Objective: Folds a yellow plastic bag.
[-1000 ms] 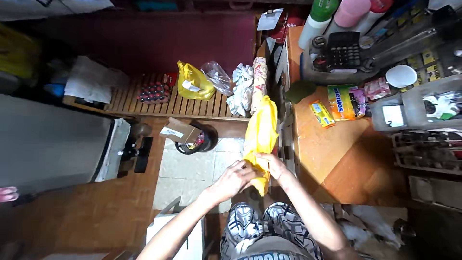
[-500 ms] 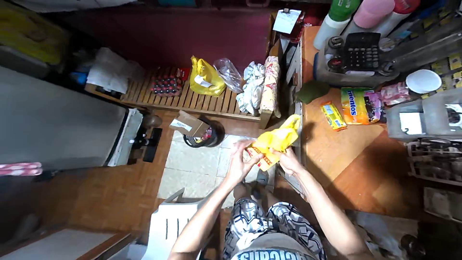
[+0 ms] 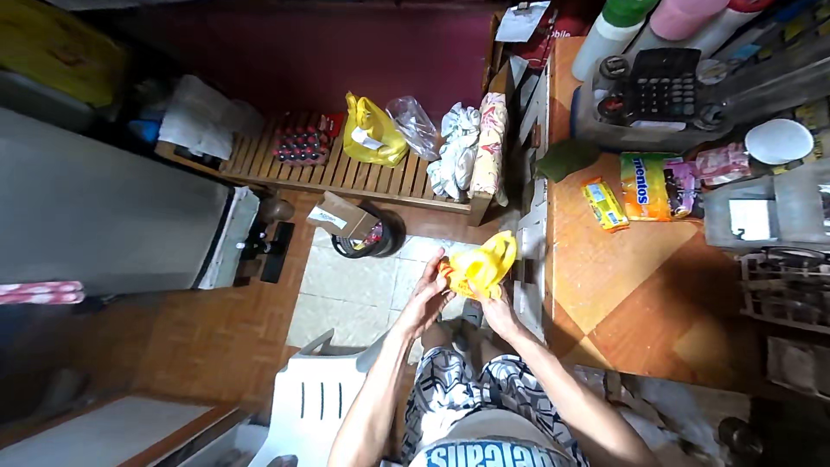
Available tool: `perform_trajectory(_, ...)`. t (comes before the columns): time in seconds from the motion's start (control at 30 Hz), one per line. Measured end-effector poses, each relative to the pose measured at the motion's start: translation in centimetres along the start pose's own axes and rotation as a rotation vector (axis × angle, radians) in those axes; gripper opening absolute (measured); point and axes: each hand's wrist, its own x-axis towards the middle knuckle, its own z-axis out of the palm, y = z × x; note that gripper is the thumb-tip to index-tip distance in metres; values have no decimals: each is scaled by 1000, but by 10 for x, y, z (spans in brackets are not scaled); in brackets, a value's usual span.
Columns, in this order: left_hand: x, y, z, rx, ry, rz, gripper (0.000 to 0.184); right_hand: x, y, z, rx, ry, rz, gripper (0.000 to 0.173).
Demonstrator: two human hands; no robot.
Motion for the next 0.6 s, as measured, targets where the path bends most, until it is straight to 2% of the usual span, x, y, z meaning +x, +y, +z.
perform_trajectory(0.03,0,-2,3,38,-5,42,109,-1,-3,4,-32,43,-15,32)
perform_trajectory(0.07,0,-3,10,125,47,77,106,-5,-9,7,-82,45,-35,31)
perform_trajectory(0.13,-1,-7,28,272,237,100,88,-11,-12,13,-176,50,-63,31)
perform_trajectory(0.17,1,-11,33,329,274,94,81,-11,-10,13,-210,71,-75,32)
perform_trajectory(0.3,3,-28,34,504,273,71,65,-2,-1,8,-193,127,-72,33)
perform_trajectory(0.4,8,-31,35,543,339,21,63,6,12,18,-135,136,-72,35)
perform_trajectory(0.47,8,-22,34,620,313,-83,52,11,15,19,-141,81,-64,43)
perform_trajectory(0.53,8,-18,26,738,211,-137,40,15,14,14,-182,50,-18,46)
perform_trajectory(0.57,10,-17,18,807,152,-109,46,18,15,13,-190,61,-15,43)
perform_trajectory(0.6,14,-18,8,903,116,-62,59,23,15,12,-204,71,-15,40)
